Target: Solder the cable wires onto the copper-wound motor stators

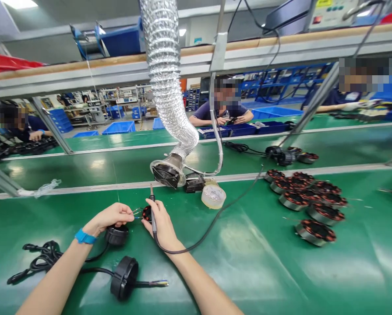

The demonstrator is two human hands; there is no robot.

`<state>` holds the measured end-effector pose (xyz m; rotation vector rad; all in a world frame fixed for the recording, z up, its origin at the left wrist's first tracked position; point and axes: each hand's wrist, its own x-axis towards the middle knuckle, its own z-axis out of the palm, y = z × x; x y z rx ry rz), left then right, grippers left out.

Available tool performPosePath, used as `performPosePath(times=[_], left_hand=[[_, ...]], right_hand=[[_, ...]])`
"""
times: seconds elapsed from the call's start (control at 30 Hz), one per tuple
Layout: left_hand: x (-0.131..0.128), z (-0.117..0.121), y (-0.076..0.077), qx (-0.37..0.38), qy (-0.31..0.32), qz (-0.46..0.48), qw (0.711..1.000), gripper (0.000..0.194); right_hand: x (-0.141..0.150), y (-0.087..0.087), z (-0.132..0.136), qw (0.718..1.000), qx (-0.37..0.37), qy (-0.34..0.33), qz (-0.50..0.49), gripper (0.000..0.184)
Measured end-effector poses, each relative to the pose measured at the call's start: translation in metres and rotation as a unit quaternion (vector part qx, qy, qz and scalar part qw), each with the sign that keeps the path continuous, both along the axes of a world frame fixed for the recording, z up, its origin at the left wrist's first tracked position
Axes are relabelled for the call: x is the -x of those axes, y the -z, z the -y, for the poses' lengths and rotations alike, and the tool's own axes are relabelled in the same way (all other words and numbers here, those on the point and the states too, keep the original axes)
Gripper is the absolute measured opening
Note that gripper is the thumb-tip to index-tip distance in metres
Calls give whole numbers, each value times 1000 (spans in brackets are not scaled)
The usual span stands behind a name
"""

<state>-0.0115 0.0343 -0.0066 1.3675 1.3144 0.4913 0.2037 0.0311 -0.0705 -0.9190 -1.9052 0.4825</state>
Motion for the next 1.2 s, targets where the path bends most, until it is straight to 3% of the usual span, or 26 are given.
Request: performPosePath(times=[0.17,0.47,0.63,0.87,1.1,1.2], left_hand=[[5,-4,7,4,-2,30,1000,37],[-12,-11,14,20,48,39,998,57],[-3,-4,10,18,8,58,998,48],[-13,-3,5,12,-13,30,999,46],[10,-1,6,35,-37,80,995,43],[7,-3,7,18,-43,72,996,42]], right_hand=[[2,4,-1,1000,-6,1,-3,66],[7,2,1,1000,-5,20,0,59],[5,3,1,1000,0,9,-1,63],[6,1,3,1000,8,11,4,67],[5,1,3,1000,13,20,16,70],[5,1,2,1000,11,21,18,69]])
